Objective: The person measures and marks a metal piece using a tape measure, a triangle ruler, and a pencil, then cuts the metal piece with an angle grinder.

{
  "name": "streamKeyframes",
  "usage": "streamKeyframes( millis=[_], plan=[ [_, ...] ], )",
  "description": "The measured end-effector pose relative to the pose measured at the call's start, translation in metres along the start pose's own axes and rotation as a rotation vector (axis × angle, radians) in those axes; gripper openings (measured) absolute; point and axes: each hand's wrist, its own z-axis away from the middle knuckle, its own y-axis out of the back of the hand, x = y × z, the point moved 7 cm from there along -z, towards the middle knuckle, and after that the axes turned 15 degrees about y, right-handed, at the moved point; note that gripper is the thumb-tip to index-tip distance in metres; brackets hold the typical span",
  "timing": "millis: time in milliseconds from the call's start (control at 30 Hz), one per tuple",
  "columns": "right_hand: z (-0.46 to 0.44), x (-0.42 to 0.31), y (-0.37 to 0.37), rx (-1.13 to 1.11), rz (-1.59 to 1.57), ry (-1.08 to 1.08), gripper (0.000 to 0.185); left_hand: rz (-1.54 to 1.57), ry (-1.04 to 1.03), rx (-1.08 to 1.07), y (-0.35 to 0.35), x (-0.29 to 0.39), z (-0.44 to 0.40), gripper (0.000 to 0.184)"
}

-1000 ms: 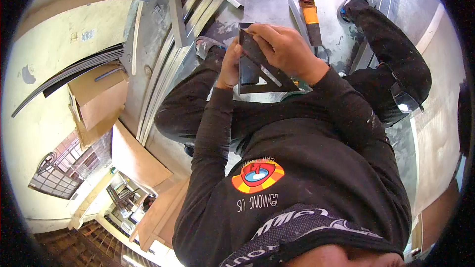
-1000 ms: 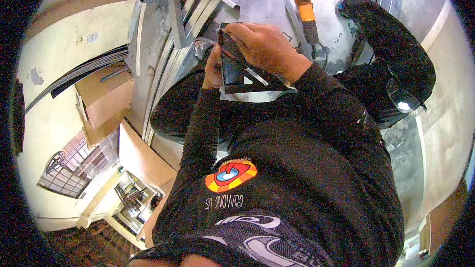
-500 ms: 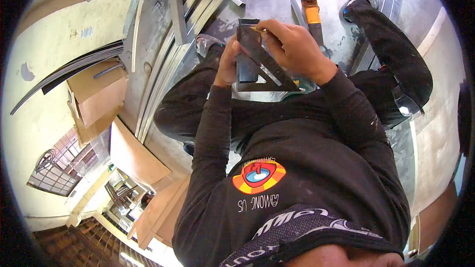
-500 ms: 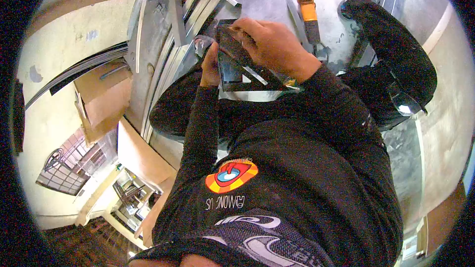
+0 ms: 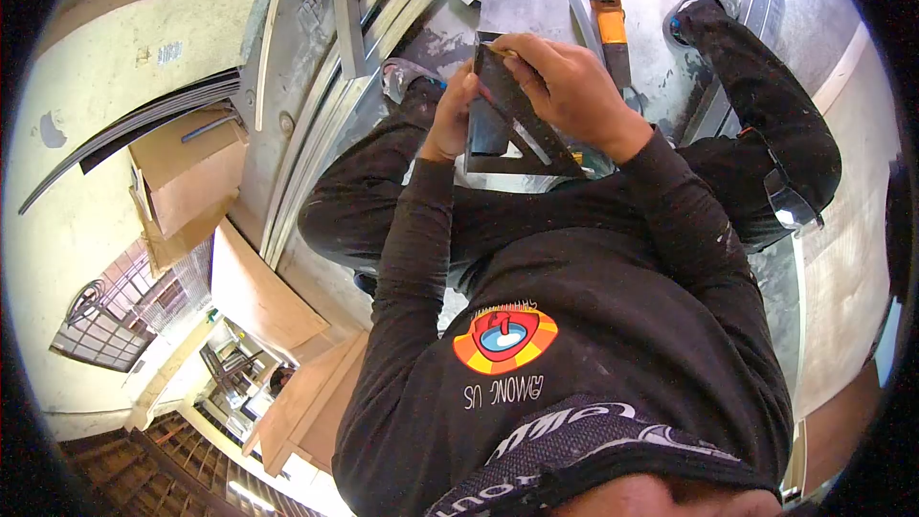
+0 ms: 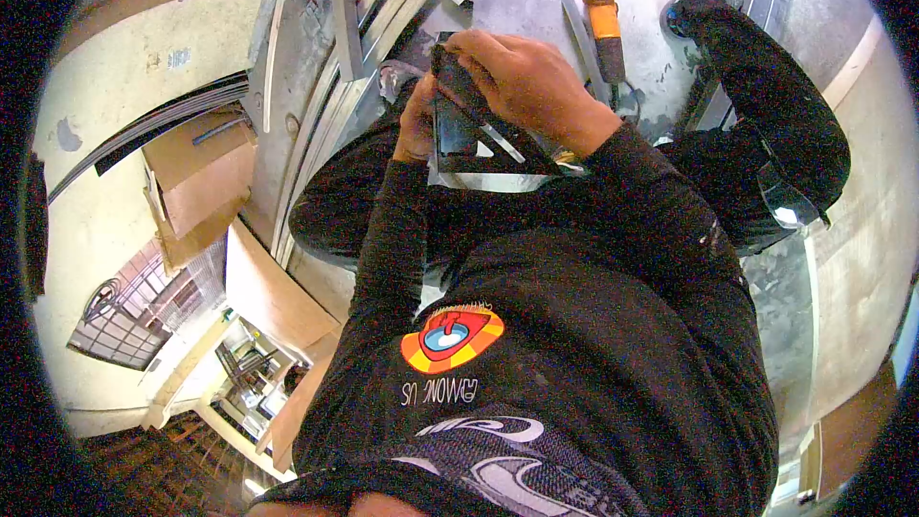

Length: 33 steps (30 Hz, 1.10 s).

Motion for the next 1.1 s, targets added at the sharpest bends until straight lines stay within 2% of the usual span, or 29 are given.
streamKeyframes(
  millis=[267,300,367,400,467,500,533,567,633,667,733,800,867,900,933,967,1000,1067,1100],
  plan=[
    [0.0,0.001,0.003,-0.034,0.023,-0.014,0.017,-0.13,-0.022,0.038,0.016,-0.005,-0.002,0.043],
    [-0.002,-0.002,0.012,-0.038,0.024,-0.009,0.017,-0.067,0.04,0.058,0.018,-0.007,0.0,0.043],
    [0.001,-0.003,0.015,-0.414,0.113,-0.087,0.014,-0.001,0.096,0.08,0.025,-0.009,0.0,0.043],
    [0.0,-0.001,0.017,-0.42,0.111,-0.078,0.014,-0.016,0.078,0.099,0.034,-0.01,-0.002,0.043],
    [0.002,0.017,0.023,-0.327,-0.004,-0.286,0.013,-0.024,0.058,0.124,0.052,-0.016,-0.007,0.043],
    [0.008,0.026,0.018,-0.236,-0.021,-0.259,0.017,0.023,0.056,0.058,0.059,-0.02,-0.013,0.053],
    [0.012,0.027,0.009,-0.241,-0.02,-0.251,0.017,0.07,0.054,-0.009,0.056,-0.018,-0.015,0.063],
    [0.017,0.027,0.0,-0.283,0.036,-0.249,0.019,0.076,0.049,-0.006,0.057,-0.019,-0.014,0.063],
    [0.024,0.024,-0.018,-0.366,0.07,-0.267,0.024,0.041,0.042,0.139,0.055,-0.01,-0.012,0.066],
    [0.03,0.027,-0.026,-0.373,0.071,-0.262,0.024,0.047,0.036,0.141,0.053,-0.008,-0.012,0.066],
    [0.04,0.039,-0.044,-0.421,-0.098,-0.413,0.026,0.114,0.018,0.086,0.046,-0.004,-0.014,0.044],
    [0.038,0.048,-0.038,-0.437,-0.201,-0.443,0.026,0.214,-0.008,0.114,0.038,0.003,-0.017,0.043],
    [0.026,0.053,-0.022,-0.333,-0.343,-0.334,0.023,0.319,-0.039,0.15,0.052,-0.003,-0.022,0.043],
    [0.032,0.071,-0.015,-0.276,-0.386,-0.544,0.019,0.216,-0.086,0.178,0.074,-0.011,-0.035,0.049],
    [0.032,0.083,-0.004,-0.119,-0.461,-0.581,0.018,0.112,-0.132,0.205,0.072,-0.001,-0.035,0.056],
    [0.035,0.092,0.005,0.147,-0.689,-0.649,0.017,0.069,-0.158,0.278,0.072,0.002,-0.03,0.051],
    [0.039,0.114,0.017,0.305,-0.61,-0.646,0.017,0.078,-0.166,0.279,0.079,-0.001,-0.033,0.051],
    [0.051,0.148,0.027,0.449,-0.532,-0.704,0.019,0.181,-0.105,0.09,0.087,-0.012,-0.046,0.047],
    [0.063,0.17,0.024,0.392,-0.377,-0.758,0.021,0.186,-0.109,0.087,0.087,-0.01,-0.045,0.047]
  ],
)
